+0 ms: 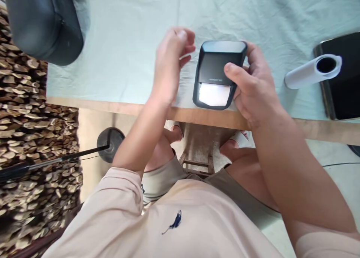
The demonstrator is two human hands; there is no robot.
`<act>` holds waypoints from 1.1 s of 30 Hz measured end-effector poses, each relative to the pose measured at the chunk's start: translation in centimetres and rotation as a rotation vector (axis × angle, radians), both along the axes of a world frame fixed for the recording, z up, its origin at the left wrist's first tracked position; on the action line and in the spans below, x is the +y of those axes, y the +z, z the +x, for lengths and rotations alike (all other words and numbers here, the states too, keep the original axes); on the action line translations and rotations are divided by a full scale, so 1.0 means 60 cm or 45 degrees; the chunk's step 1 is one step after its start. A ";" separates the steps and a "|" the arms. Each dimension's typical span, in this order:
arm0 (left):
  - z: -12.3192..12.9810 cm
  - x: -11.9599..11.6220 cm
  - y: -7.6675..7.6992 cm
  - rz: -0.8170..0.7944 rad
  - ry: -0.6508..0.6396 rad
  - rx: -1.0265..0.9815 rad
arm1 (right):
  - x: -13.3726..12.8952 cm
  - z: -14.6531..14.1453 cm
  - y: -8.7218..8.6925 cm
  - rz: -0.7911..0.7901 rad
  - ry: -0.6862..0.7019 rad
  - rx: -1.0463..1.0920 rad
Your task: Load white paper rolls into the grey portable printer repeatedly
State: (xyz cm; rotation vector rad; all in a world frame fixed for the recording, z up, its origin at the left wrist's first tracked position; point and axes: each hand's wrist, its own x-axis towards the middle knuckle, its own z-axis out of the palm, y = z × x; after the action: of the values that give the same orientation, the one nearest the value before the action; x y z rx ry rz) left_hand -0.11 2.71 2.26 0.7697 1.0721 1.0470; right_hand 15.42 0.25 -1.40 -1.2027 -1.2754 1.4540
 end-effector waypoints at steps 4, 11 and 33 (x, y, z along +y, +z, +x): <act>0.020 -0.004 -0.024 0.206 -0.118 -0.018 | 0.002 -0.007 0.007 0.006 -0.075 0.019; 0.035 -0.030 -0.042 -0.169 -0.103 -0.170 | -0.002 -0.025 0.033 0.105 -0.214 0.043; 0.034 -0.028 -0.049 -0.172 -0.368 -0.600 | -0.012 0.018 0.025 0.227 -0.118 -0.288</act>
State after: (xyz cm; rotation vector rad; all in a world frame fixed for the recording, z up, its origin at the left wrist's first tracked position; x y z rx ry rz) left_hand 1.95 1.02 -0.69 0.5138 0.5992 0.8412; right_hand 16.48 -0.48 0.08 -1.3143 -1.4475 1.1365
